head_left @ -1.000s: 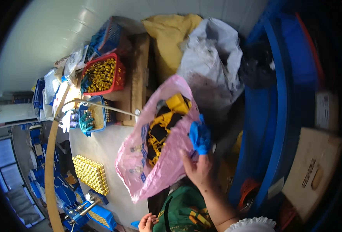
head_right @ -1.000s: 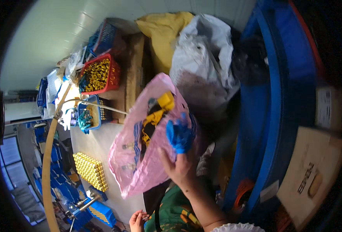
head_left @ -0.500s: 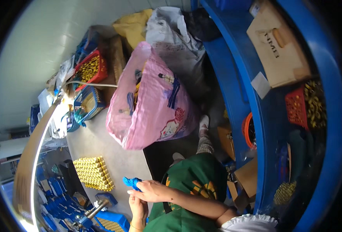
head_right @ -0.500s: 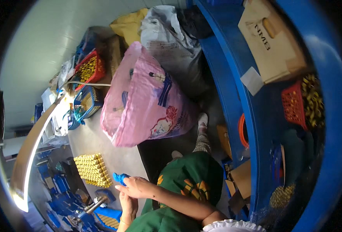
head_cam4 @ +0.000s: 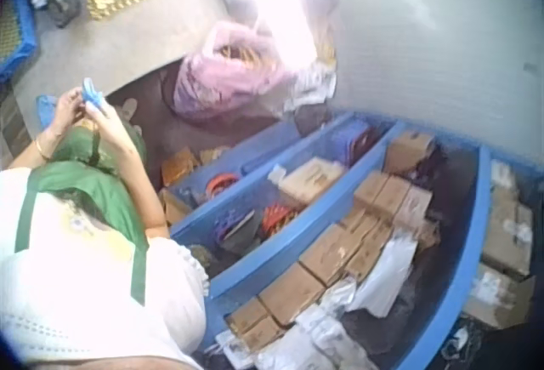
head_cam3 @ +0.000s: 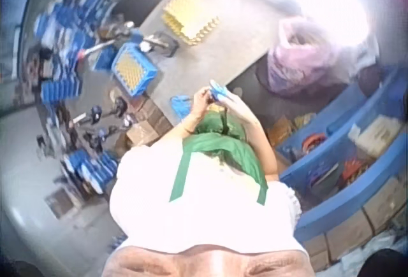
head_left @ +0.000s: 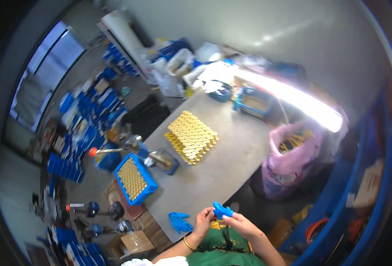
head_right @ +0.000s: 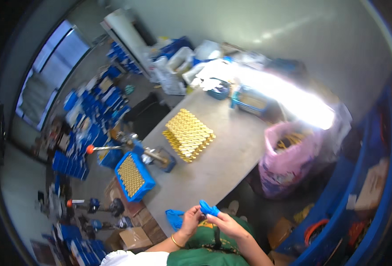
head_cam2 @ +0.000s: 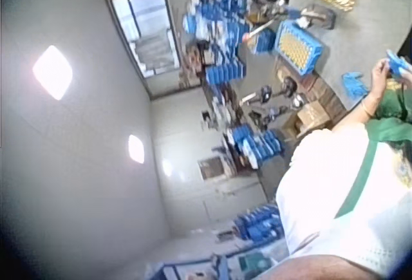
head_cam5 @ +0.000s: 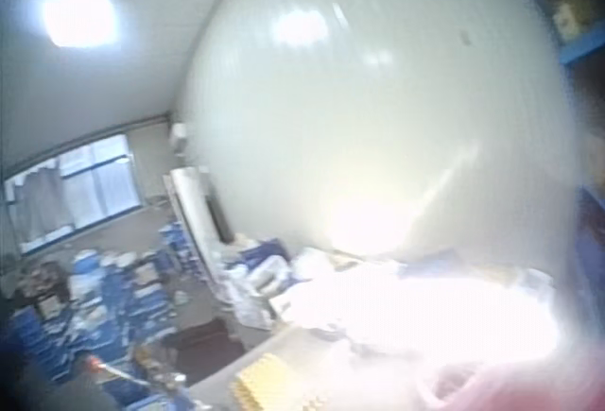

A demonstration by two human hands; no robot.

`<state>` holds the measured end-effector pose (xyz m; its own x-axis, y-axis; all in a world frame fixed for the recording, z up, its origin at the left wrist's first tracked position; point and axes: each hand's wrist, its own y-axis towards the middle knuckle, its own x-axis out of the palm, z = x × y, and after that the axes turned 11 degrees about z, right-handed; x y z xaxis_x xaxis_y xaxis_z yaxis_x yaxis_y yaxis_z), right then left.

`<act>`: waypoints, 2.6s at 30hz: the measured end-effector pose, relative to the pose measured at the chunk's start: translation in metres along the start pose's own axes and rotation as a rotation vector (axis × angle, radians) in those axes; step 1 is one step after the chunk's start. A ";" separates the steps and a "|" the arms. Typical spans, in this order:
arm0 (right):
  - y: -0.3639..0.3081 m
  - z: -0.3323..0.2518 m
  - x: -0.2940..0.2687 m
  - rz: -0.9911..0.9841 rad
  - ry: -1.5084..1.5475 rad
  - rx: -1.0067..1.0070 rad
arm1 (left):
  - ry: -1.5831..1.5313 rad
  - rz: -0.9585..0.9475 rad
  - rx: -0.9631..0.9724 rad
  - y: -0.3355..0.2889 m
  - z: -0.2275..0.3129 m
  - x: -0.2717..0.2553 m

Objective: The person puts on gloves, unpacks ball bearings from a box, and inserts the bearings into metal components in a tray by hand.

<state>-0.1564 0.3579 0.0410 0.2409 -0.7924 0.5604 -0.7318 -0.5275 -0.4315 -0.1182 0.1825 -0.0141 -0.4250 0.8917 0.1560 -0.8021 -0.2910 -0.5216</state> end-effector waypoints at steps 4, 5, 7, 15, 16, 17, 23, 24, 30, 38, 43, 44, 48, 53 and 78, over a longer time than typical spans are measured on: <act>-0.004 0.044 0.035 -0.145 0.083 0.063 | -0.143 0.170 0.063 -0.036 0.012 -0.034; -0.004 0.049 0.049 -0.186 0.199 0.056 | -0.166 0.229 0.058 -0.044 0.015 -0.043; -0.003 0.051 0.081 -0.232 0.218 0.099 | -0.218 0.310 0.076 -0.055 0.021 -0.072; 0.020 0.134 0.214 -0.513 0.158 0.242 | 0.044 0.443 0.352 -0.112 0.011 -0.252; 0.025 0.149 0.237 -0.530 0.120 0.293 | 0.092 0.377 0.316 -0.122 0.001 -0.278; 0.032 0.174 0.252 -0.422 -0.065 0.288 | 0.140 0.309 0.278 -0.128 -0.007 -0.308; 0.034 0.236 0.363 -0.483 -0.713 0.274 | 0.000 0.611 0.314 -0.209 0.022 -0.410; 0.022 0.238 0.386 -0.615 -0.707 0.186 | -0.159 0.660 0.306 -0.225 0.023 -0.419; 0.013 0.268 0.446 -1.007 -0.971 0.347 | -0.553 0.917 0.442 -0.265 0.007 -0.450; -0.003 0.345 0.463 -1.125 -0.708 0.691 | -0.393 1.422 0.547 -0.315 -0.007 -0.482; -0.027 0.348 0.525 -0.999 -0.733 0.699 | -0.568 1.476 0.618 -0.339 -0.007 -0.512; -0.035 0.354 0.538 -0.985 -0.873 0.603 | -0.577 1.496 0.626 -0.345 -0.008 -0.525; -0.058 0.407 0.582 -1.062 -0.746 0.502 | -0.802 1.460 0.626 -0.387 -0.013 -0.596; -0.086 0.523 0.661 -1.110 -0.637 0.473 | -0.729 1.341 0.607 -0.450 -0.029 -0.692; -0.123 0.743 0.941 -0.959 -0.528 0.889 | -0.868 1.645 0.674 -0.566 -0.042 -1.031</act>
<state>0.6343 -0.5503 0.0958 0.7614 0.0646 0.6451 0.4438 -0.7773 -0.4459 0.7914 -0.5574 0.0851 -0.6806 -0.6470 0.3439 0.5976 -0.7617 -0.2505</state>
